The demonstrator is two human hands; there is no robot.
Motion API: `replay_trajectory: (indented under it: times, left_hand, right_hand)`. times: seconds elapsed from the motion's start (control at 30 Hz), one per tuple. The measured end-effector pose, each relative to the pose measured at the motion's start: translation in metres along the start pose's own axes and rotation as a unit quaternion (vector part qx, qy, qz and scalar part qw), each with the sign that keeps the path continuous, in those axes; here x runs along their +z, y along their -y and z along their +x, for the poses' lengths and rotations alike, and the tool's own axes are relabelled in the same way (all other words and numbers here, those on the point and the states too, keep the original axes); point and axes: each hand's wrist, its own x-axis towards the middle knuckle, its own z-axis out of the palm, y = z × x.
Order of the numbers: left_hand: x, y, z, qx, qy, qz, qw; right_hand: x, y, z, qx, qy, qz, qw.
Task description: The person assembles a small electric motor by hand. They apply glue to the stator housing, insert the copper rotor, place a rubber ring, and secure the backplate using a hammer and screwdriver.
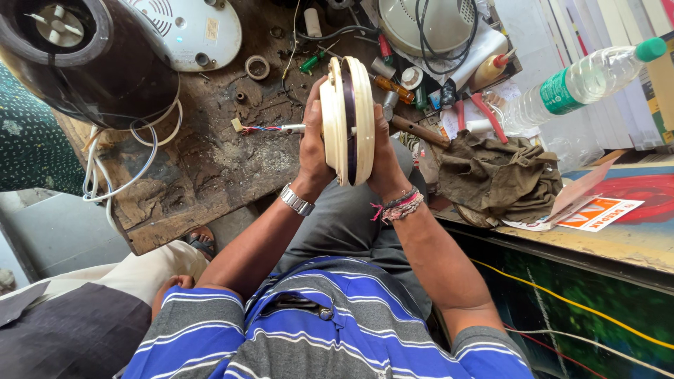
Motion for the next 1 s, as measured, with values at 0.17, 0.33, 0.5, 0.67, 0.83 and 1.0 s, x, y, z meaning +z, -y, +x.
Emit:
replay_trajectory:
  times: [0.17,0.33,0.5,0.67,0.83,1.0]
  left_hand:
    - [-0.026,0.017,-0.001,-0.04,-0.013,-0.051,0.998]
    - [-0.057,0.044,-0.001,-0.157,-0.066,-0.223,0.96]
    - [-0.068,0.049,-0.002,-0.262,0.0,-0.365,0.894]
    - [-0.078,0.032,-0.014,-0.309,0.024,-0.399,0.863]
    - [-0.085,0.023,-0.022,-0.315,0.019,-0.416,0.853]
    - [-0.087,0.022,-0.02,-0.307,0.026,-0.436,0.845]
  right_hand:
    - [0.02,0.014,-0.003,-0.068,0.03,-0.109,0.991]
    - [0.023,0.005,0.006,-0.047,-0.045,-0.251,0.966]
    - [-0.031,-0.003,0.003,-0.178,-0.119,-0.48,0.851]
    - [-0.135,0.006,-0.019,-0.147,-0.213,-0.793,0.552]
    - [-0.175,-0.003,-0.007,-0.128,-0.128,-0.895,0.408]
    - [-0.146,0.009,0.003,-0.107,-0.092,-0.849,0.509]
